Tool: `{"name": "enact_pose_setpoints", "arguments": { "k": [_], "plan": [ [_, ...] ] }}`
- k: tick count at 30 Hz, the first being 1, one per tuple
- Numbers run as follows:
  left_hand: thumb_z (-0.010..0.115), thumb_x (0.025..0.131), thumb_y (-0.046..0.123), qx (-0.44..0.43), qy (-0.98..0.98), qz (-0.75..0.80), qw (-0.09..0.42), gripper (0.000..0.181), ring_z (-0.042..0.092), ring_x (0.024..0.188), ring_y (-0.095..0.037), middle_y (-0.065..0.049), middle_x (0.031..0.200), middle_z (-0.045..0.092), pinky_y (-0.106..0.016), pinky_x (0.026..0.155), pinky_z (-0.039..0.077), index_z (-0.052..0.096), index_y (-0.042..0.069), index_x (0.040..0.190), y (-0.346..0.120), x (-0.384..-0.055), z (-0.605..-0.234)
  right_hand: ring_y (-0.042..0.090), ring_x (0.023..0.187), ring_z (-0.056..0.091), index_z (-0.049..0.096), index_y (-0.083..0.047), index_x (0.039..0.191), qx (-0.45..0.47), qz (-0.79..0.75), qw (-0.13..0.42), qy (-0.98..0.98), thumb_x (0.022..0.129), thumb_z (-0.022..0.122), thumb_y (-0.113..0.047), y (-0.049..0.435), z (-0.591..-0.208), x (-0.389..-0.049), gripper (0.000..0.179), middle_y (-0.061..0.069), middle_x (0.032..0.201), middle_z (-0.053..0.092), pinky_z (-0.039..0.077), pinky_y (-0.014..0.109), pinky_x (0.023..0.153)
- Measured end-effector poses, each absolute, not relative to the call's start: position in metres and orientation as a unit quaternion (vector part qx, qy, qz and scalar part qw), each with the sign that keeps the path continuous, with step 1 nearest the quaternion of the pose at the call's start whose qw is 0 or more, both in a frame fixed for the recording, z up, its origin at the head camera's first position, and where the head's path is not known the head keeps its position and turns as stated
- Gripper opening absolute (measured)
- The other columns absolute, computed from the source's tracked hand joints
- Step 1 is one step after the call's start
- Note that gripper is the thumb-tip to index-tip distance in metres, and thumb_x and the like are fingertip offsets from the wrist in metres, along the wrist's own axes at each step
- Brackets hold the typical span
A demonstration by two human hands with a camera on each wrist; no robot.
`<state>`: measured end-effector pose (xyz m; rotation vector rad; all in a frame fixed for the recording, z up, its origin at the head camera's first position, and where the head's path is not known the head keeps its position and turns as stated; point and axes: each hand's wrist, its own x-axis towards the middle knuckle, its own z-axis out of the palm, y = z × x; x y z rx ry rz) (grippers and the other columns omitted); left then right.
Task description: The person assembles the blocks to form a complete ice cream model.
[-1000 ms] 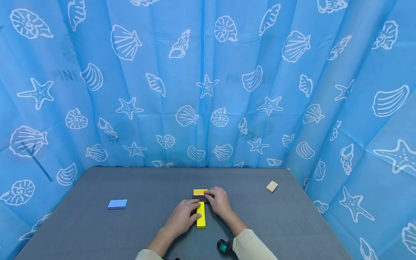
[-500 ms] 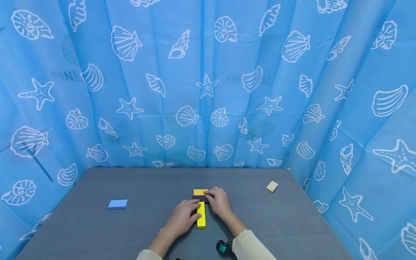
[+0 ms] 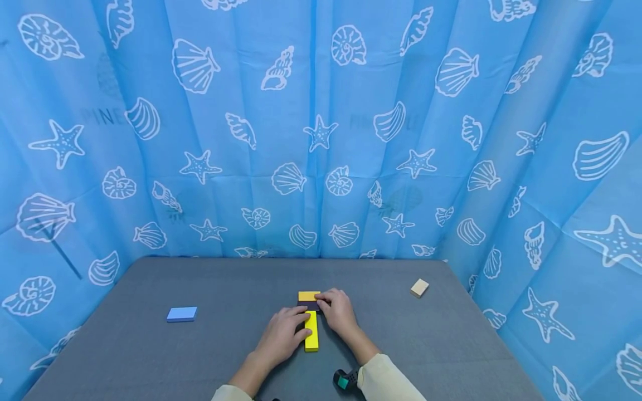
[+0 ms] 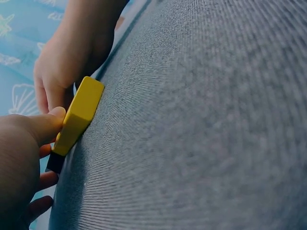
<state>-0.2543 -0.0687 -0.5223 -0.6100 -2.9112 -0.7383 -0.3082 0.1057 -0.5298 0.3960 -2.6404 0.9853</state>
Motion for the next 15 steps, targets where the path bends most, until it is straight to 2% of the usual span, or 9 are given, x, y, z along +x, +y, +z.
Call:
{"name": "enact_pose_setpoints", "arguments": {
  "k": [15],
  "plan": [
    [0.067, 0.092, 0.037, -0.199, -0.945, -0.257, 0.035, 0.041, 0.052, 0.118, -0.024, 0.001, 0.138, 0.055, -0.050, 0.097, 0.043, 0.066, 0.017, 0.128, -0.0689, -0.2562, -0.5221, 0.017, 0.088, 0.057, 0.077, -0.014, 0.102, 0.149, 0.340, 0.151, -0.916, 0.092, 0.067, -0.014, 0.1066, -0.5310, -0.3091, 0.013, -0.001, 0.097, 0.066, 0.050, 0.038, 0.078]
  ]
}}
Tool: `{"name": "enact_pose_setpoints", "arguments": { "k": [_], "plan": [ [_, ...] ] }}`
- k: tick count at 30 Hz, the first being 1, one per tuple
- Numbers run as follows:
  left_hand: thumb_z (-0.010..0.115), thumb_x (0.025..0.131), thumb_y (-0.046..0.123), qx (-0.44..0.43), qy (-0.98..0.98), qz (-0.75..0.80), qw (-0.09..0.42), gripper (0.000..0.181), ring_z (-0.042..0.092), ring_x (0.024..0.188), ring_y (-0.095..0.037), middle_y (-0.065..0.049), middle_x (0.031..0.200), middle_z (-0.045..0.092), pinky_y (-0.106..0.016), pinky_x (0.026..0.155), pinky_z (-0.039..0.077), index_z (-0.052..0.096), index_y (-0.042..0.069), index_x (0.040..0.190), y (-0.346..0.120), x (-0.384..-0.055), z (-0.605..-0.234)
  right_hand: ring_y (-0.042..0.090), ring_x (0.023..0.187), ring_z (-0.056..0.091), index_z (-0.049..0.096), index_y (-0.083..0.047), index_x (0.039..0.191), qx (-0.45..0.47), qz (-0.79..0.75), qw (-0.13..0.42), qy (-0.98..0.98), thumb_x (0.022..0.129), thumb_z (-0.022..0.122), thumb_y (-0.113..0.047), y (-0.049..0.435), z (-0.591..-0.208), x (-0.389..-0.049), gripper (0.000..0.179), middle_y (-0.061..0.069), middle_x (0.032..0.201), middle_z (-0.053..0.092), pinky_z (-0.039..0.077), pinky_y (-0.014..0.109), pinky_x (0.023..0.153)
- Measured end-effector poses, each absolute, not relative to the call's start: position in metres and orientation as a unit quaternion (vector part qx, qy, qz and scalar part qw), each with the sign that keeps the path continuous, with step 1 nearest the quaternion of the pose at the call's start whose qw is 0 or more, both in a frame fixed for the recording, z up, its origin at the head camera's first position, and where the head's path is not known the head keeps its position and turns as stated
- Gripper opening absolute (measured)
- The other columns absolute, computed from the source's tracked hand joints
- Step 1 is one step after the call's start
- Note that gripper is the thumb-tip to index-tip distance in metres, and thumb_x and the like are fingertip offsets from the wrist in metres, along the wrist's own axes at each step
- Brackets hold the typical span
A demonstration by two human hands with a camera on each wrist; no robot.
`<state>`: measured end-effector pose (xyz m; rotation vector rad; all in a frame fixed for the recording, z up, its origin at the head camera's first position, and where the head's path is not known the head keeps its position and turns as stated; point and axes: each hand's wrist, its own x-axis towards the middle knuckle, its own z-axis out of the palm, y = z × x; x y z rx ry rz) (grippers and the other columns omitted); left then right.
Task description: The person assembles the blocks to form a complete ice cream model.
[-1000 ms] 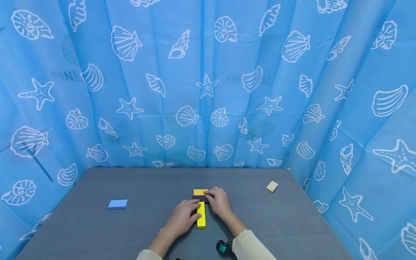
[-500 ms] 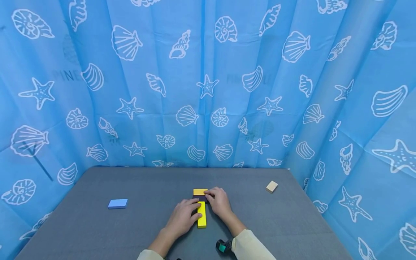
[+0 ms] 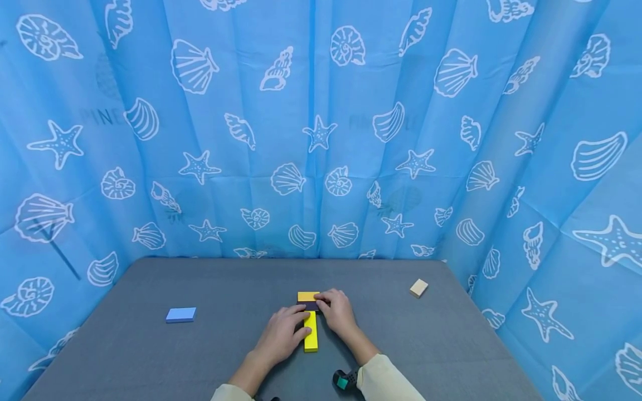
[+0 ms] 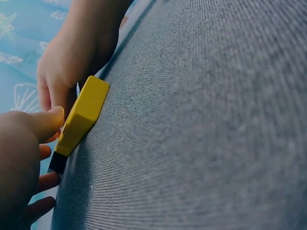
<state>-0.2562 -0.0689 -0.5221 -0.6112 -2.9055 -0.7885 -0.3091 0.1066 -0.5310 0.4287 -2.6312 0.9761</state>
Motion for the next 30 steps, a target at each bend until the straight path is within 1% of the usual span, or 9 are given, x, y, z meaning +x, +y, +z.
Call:
{"name": "enact_pose_setpoints", "arguments": {
  "k": [5, 14, 22, 30],
  "plan": [
    [0.067, 0.091, 0.040, -0.196, -0.951, -0.237, 0.043, 0.043, 0.052, 0.118, -0.023, 0.001, 0.140, 0.053, -0.048, 0.096, 0.043, 0.065, 0.019, 0.129, -0.067, -0.260, -0.522, 0.017, 0.088, 0.057, 0.076, -0.013, 0.103, 0.151, 0.339, 0.152, -0.916, 0.093, 0.067, -0.014, 0.107, -0.530, -0.310, 0.014, -0.002, 0.097, 0.066, 0.050, 0.037, 0.077],
    [0.066, 0.092, 0.042, -0.179, -0.956, -0.232, 0.034, 0.048, 0.051, 0.118, -0.024, -0.001, 0.140, 0.053, -0.048, 0.098, 0.043, 0.062, 0.018, 0.133, -0.068, -0.269, -0.522, 0.017, 0.087, 0.056, 0.076, -0.013, 0.103, 0.147, 0.346, 0.149, -0.914, 0.093, 0.067, -0.014, 0.107, -0.529, -0.309, 0.014, -0.002, 0.096, 0.066, 0.050, 0.037, 0.078],
    [0.066, 0.092, 0.039, -0.182, -0.954, -0.237, 0.037, 0.044, 0.052, 0.116, -0.025, 0.000, 0.136, 0.056, -0.048, 0.096, 0.043, 0.064, 0.018, 0.131, -0.068, -0.272, -0.522, 0.017, 0.086, 0.056, 0.076, -0.013, 0.104, 0.146, 0.352, 0.153, -0.912, 0.092, 0.069, -0.015, 0.107, -0.531, -0.308, 0.014, -0.002, 0.096, 0.066, 0.049, 0.036, 0.077],
    [0.067, 0.092, 0.038, -0.169, -0.953, -0.248, 0.030, 0.043, 0.051, 0.118, -0.027, -0.003, 0.136, 0.055, -0.049, 0.098, 0.041, 0.065, 0.017, 0.129, -0.069, -0.274, -0.524, 0.016, 0.087, 0.056, 0.076, -0.013, 0.104, 0.143, 0.359, 0.145, -0.911, 0.091, 0.069, -0.016, 0.107, -0.531, -0.307, 0.015, -0.003, 0.096, 0.066, 0.049, 0.037, 0.078]
  ]
}}
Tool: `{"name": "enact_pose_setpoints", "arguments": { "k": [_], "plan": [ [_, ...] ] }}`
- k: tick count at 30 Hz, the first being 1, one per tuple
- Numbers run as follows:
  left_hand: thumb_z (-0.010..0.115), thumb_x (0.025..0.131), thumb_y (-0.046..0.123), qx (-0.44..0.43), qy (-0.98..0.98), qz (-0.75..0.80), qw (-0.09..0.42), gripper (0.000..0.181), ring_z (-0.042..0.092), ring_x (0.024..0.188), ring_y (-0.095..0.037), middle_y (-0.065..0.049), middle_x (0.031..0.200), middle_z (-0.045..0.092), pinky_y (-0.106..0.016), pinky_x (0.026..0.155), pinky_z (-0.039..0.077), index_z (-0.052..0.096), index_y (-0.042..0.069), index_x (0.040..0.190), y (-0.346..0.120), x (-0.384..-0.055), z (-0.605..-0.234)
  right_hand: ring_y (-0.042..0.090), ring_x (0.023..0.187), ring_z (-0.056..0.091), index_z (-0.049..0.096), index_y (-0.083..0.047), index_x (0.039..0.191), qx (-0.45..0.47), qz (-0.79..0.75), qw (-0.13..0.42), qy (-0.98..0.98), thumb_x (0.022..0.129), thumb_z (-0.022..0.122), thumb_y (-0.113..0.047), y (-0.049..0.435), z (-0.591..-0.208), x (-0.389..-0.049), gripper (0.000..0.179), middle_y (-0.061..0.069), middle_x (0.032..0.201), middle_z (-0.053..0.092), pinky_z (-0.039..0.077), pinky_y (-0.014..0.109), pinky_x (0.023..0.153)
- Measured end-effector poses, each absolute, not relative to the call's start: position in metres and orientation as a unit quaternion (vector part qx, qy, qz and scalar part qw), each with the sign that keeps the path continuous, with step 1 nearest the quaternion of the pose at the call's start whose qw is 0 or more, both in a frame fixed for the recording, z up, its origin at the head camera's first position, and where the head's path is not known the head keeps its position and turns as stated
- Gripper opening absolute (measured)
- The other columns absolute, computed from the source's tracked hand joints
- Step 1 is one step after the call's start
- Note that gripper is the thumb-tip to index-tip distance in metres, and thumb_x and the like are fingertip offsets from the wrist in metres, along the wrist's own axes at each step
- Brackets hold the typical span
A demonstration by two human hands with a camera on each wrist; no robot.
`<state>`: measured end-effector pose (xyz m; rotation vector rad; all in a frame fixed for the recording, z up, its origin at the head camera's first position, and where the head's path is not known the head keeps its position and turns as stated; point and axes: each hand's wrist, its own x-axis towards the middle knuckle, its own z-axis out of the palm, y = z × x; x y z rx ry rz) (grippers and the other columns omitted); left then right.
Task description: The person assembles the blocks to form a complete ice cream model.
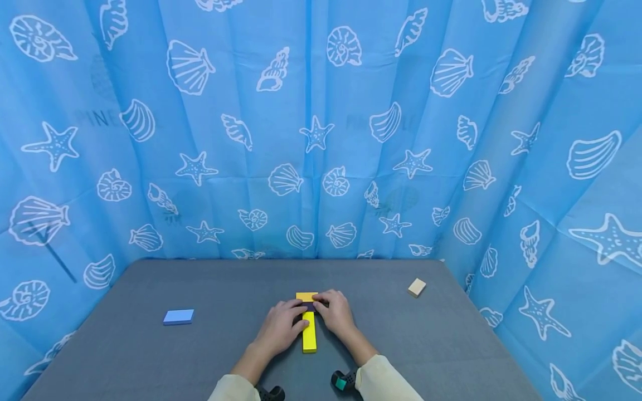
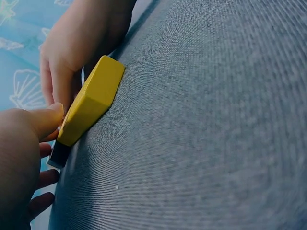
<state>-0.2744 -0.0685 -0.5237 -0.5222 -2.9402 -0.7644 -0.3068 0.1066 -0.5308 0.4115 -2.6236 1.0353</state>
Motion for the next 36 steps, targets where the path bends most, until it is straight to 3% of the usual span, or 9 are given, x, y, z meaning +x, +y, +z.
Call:
{"name": "enact_pose_setpoints", "arguments": {
  "k": [10, 17, 36],
  "plan": [
    [0.066, 0.092, 0.038, -0.175, -0.945, -0.275, 0.032, 0.044, 0.050, 0.121, -0.028, -0.004, 0.139, 0.053, -0.052, 0.099, 0.040, 0.063, 0.017, 0.131, -0.075, -0.272, -0.527, 0.017, 0.088, 0.056, 0.076, -0.013, 0.104, 0.139, 0.363, 0.139, -0.911, 0.091, 0.070, -0.016, 0.105, -0.531, -0.307, 0.015, -0.003, 0.096, 0.066, 0.049, 0.038, 0.078],
    [0.069, 0.091, 0.031, -0.155, -0.935, -0.308, 0.078, 0.040, 0.050, 0.123, -0.032, -0.006, 0.137, 0.054, -0.056, 0.098, 0.040, 0.065, 0.016, 0.129, -0.095, -0.270, -0.523, 0.018, 0.091, 0.057, 0.076, -0.014, 0.104, 0.137, 0.366, 0.143, -0.909, 0.090, 0.070, -0.015, 0.106, -0.532, -0.308, 0.015, -0.003, 0.097, 0.066, 0.049, 0.038, 0.079],
    [0.074, 0.088, 0.022, -0.110, -0.956, -0.215, 0.167, 0.031, 0.055, 0.117, -0.033, -0.007, 0.125, 0.063, -0.058, 0.094, 0.040, 0.071, 0.012, 0.117, -0.202, -0.264, -0.523, 0.018, 0.090, 0.056, 0.076, -0.013, 0.105, 0.153, 0.360, 0.129, -0.911, 0.091, 0.069, -0.015, 0.107, -0.531, -0.309, 0.016, -0.002, 0.099, 0.066, 0.049, 0.037, 0.078]
  ]
}}
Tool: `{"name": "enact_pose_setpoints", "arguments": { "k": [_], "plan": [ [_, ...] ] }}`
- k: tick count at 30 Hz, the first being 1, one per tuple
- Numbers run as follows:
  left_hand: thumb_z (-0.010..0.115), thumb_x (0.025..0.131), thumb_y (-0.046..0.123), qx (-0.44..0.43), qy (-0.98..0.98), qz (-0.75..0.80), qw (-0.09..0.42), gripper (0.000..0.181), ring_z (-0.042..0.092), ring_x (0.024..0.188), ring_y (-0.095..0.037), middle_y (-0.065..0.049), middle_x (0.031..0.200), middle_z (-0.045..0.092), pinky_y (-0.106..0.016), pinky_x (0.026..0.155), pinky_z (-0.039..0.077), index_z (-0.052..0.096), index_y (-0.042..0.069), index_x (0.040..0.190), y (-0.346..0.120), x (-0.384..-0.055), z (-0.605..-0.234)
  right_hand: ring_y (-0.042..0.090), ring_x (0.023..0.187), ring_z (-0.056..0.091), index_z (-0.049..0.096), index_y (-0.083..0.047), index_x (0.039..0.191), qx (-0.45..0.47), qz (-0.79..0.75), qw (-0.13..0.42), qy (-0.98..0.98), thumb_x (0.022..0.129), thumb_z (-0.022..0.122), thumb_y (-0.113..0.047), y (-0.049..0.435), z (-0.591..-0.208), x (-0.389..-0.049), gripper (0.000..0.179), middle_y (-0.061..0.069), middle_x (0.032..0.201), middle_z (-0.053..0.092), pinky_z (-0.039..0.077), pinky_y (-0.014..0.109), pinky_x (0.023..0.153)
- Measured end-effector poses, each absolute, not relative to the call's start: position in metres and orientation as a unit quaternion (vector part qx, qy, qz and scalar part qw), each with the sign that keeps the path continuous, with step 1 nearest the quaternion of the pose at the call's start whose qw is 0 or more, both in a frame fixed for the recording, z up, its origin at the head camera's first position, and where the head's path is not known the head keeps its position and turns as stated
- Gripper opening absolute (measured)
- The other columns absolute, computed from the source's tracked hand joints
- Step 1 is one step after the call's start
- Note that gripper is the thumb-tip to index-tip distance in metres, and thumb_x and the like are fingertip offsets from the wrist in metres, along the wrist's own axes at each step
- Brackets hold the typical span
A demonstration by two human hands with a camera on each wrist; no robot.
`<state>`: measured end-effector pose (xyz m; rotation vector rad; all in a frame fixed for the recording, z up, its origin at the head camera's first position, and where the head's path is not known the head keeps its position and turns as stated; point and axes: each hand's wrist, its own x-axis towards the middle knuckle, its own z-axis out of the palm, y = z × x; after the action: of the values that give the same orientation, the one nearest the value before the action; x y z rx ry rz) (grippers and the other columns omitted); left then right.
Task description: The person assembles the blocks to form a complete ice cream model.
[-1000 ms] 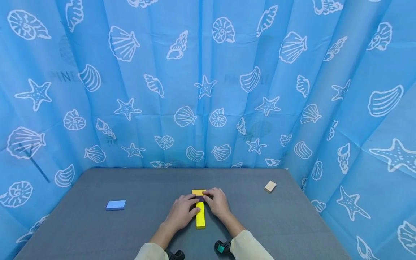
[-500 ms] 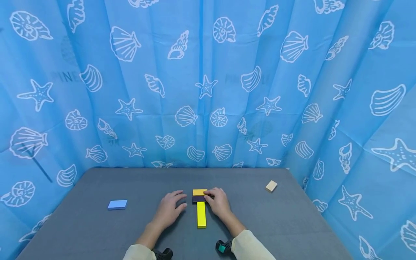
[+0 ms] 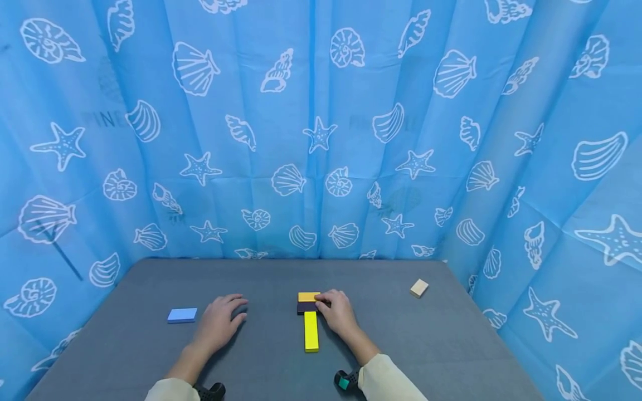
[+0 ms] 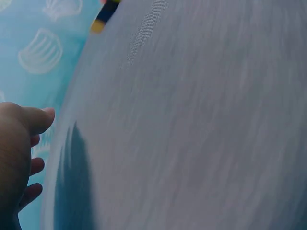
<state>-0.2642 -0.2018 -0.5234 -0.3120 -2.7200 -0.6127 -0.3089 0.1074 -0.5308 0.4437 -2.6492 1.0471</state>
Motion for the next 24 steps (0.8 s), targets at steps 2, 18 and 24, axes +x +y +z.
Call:
{"name": "enact_pose_setpoints", "arguments": {
  "k": [2, 18, 24],
  "plan": [
    [0.074, 0.087, 0.022, -0.103, -0.957, -0.204, 0.178, 0.032, 0.055, 0.115, -0.034, -0.009, 0.124, 0.063, -0.059, 0.093, 0.040, 0.070, 0.011, 0.117, -0.214, -0.265, -0.523, 0.017, 0.090, 0.056, 0.076, -0.013, 0.106, 0.151, 0.359, 0.127, -0.912, 0.092, 0.069, -0.015, 0.107, -0.530, -0.309, 0.016, -0.002, 0.099, 0.066, 0.049, 0.037, 0.078],
    [0.071, 0.089, 0.017, -0.041, -0.964, -0.182, 0.187, 0.034, 0.051, 0.111, -0.046, -0.023, 0.123, 0.060, -0.063, 0.087, 0.038, 0.067, 0.001, 0.118, -0.286, -0.265, -0.511, 0.018, 0.091, 0.056, 0.075, -0.013, 0.106, 0.161, 0.350, 0.134, -0.913, 0.092, 0.068, -0.015, 0.108, -0.530, -0.309, 0.016, -0.001, 0.100, 0.066, 0.049, 0.037, 0.078],
    [0.068, 0.090, 0.018, -0.016, -0.969, -0.196, 0.151, 0.036, 0.045, 0.116, -0.050, -0.027, 0.128, 0.054, -0.067, 0.089, 0.035, 0.064, 0.001, 0.121, -0.306, -0.262, -0.509, 0.018, 0.090, 0.056, 0.075, -0.013, 0.105, 0.161, 0.353, 0.133, -0.912, 0.092, 0.068, -0.015, 0.109, -0.530, -0.308, 0.015, -0.001, 0.099, 0.066, 0.049, 0.037, 0.078]
  ]
}}
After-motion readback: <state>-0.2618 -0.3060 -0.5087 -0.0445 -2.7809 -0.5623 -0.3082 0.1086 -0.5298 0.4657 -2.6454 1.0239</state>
